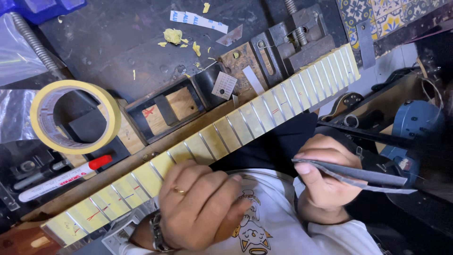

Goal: The person files the frets on a guitar neck using a metal file. The guitar neck is clamped in a vise, and the frets are protected by masking tape. The person works methodically along the fretboard.

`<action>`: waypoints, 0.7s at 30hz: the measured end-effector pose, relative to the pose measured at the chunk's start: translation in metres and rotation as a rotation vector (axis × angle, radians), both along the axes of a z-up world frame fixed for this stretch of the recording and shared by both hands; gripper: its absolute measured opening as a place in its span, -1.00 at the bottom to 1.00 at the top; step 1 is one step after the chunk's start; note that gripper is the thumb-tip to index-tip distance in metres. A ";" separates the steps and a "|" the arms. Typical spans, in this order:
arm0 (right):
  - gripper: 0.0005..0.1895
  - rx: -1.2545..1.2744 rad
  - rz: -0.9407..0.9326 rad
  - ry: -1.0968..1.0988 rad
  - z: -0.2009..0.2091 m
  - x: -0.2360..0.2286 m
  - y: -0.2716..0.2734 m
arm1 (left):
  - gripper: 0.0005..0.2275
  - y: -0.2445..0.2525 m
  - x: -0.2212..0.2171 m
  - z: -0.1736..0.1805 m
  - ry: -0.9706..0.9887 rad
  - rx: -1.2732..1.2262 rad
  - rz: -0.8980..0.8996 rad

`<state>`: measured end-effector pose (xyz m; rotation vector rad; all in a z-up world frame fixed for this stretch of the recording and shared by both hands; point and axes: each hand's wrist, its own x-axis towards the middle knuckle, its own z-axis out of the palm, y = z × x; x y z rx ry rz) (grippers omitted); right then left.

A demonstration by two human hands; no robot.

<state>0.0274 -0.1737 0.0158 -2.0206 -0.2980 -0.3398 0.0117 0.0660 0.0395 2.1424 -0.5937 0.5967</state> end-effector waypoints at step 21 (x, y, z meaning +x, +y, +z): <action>-0.84 -0.195 -0.183 0.038 0.004 0.007 0.036 | -0.61 -0.004 0.017 -0.011 0.240 0.527 0.295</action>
